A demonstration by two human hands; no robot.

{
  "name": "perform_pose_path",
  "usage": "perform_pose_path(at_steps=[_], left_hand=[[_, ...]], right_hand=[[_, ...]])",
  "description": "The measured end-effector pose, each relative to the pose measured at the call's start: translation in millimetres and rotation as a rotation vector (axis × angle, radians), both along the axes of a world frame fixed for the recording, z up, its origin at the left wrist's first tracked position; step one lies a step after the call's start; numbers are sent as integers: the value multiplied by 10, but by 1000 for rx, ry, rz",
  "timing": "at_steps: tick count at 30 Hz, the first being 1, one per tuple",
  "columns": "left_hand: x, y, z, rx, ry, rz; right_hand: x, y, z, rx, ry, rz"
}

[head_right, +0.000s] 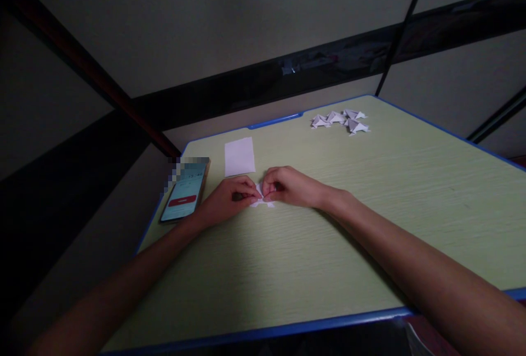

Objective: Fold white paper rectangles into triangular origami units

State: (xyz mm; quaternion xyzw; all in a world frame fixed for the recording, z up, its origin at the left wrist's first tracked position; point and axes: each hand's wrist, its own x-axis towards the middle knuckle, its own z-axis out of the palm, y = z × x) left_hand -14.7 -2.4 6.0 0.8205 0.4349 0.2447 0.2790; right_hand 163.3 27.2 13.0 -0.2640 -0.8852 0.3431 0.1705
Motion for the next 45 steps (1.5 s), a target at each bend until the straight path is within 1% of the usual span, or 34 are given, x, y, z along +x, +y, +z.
perform_pose_path(at_steps=[3,10,15,20,23,28,30,36,40,45], left_hand=[[-2,0,-9,6,4,-2],[-2,10,-13,23,13,-11],[-5,10,-9,14,13,-10],[-4,12,-17,22,10,-6],[-1,12,-18,24,7,-7],[-2,12,-8,6,-4,-8],[-6,14,-6,4,-5,-13],[-23,36,-24,-30,-19,-39],[-31,42,-12,-46,-17,-51],[-40,41,10,-53,-8,-61]], right_hand=[[12,4,4,-53,17,20],[9,6,-1,-92,30,21],[22,15,4,-92,42,46],[16,17,-6,-97,41,26],[3,11,0,-68,23,12],[-5,-6,14,43,-34,2],[3,-9,13,50,-32,6],[23,-4,9,-52,-5,26],[21,-5,11,-65,-9,9],[22,-5,24,-67,-12,22]])
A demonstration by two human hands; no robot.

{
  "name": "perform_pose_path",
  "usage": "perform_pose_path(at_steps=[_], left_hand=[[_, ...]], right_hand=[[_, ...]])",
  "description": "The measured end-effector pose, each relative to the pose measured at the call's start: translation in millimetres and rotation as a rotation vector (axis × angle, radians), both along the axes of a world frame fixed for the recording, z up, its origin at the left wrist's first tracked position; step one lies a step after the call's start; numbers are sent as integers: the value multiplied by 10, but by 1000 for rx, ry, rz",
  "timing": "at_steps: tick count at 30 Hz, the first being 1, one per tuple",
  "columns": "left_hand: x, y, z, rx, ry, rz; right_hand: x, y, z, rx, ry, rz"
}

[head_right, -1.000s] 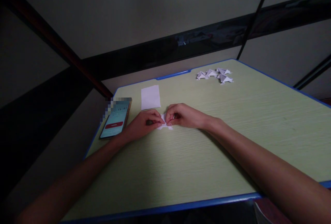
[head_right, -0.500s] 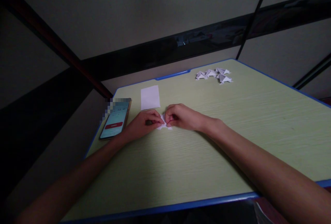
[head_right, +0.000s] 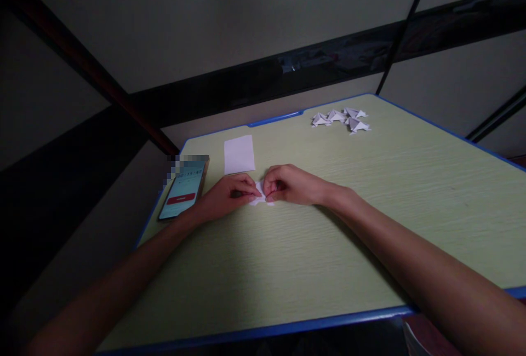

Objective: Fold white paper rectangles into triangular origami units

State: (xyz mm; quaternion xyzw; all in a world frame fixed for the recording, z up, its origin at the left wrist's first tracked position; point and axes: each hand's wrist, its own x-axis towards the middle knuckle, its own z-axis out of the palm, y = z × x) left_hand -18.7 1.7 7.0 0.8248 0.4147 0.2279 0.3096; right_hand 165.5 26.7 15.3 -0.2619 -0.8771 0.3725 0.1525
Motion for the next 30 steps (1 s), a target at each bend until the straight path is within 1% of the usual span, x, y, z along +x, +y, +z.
perform_pose_path(at_steps=[5,12,25,30], left_hand=[[-1,-3,6,-11,-7,-17],[1,-1,16,-8,-10,-14],[-17,18,-32,13,-22,-15],[-3,4,-11,-7,-15,-8]], right_hand=[[-7,-1,5,45,-10,-1],[-25,-13,-24,48,-16,-41],[-65,-40,-28,155,-45,-94],[-72,-43,-33,124,-44,-105]])
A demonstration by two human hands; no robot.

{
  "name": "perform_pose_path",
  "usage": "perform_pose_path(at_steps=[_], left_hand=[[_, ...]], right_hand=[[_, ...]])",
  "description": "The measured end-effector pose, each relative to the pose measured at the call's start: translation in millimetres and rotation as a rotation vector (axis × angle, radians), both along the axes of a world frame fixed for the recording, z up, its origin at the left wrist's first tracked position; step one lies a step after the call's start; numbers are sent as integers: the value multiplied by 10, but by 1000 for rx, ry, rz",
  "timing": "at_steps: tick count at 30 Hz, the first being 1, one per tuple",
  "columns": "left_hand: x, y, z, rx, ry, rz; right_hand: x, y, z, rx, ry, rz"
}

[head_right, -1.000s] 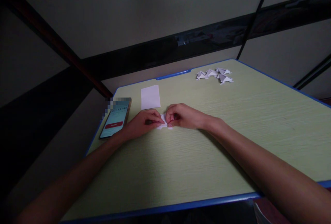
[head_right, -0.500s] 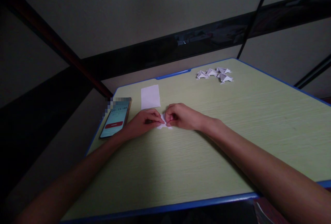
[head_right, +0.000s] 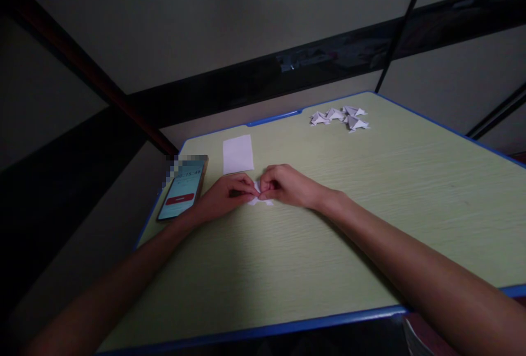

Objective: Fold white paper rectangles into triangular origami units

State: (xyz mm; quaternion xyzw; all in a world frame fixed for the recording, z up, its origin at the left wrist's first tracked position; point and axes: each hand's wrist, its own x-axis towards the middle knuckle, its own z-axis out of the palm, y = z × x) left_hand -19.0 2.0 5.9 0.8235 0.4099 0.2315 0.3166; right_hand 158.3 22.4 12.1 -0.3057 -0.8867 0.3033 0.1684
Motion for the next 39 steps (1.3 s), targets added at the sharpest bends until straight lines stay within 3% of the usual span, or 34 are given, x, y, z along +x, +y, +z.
perform_pose_path(at_steps=[9,32,39], left_hand=[[15,-11,18,-6,-9,15],[-1,6,-5,-8,-30,6],[-14,1,-16,-31,-44,38]], right_hand=[[-7,14,-16,-45,17,-28],[-43,-26,-78,103,36,-59],[-79,-14,-92,9,61,-132]])
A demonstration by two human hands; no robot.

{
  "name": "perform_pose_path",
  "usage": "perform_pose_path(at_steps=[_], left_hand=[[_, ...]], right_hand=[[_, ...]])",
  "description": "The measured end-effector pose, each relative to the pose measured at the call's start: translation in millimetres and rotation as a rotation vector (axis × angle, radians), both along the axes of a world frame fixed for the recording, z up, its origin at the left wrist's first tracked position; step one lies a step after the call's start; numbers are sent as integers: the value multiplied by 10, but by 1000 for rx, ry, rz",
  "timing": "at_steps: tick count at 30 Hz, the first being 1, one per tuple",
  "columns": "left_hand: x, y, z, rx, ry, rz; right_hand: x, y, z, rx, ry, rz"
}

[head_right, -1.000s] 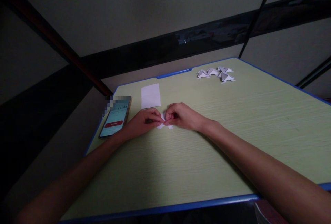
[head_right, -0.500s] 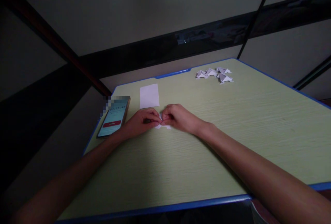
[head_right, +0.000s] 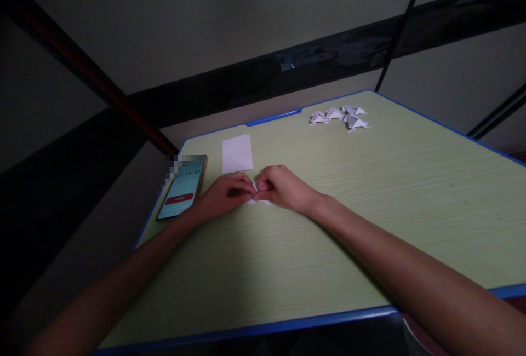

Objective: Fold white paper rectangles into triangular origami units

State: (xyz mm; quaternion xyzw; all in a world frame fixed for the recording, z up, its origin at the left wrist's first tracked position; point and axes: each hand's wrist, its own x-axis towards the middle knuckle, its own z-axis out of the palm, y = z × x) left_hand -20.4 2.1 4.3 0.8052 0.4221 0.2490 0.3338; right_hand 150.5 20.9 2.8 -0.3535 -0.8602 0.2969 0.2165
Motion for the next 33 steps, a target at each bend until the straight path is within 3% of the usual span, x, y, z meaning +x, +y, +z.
perform_pose_path(at_steps=[5,12,20,25,33], left_hand=[[13,-4,22,-11,3,8],[22,-9,22,26,26,9],[-3,11,14,34,28,-15],[-28,-85,117,155,228,-172],[-84,-141,168,285,503,-215]], right_hand=[[-27,-12,-7,23,-21,-50],[62,29,40,-107,-7,99],[70,44,59,-134,0,117],[115,46,76,-151,26,142],[130,50,65,-47,-4,168]])
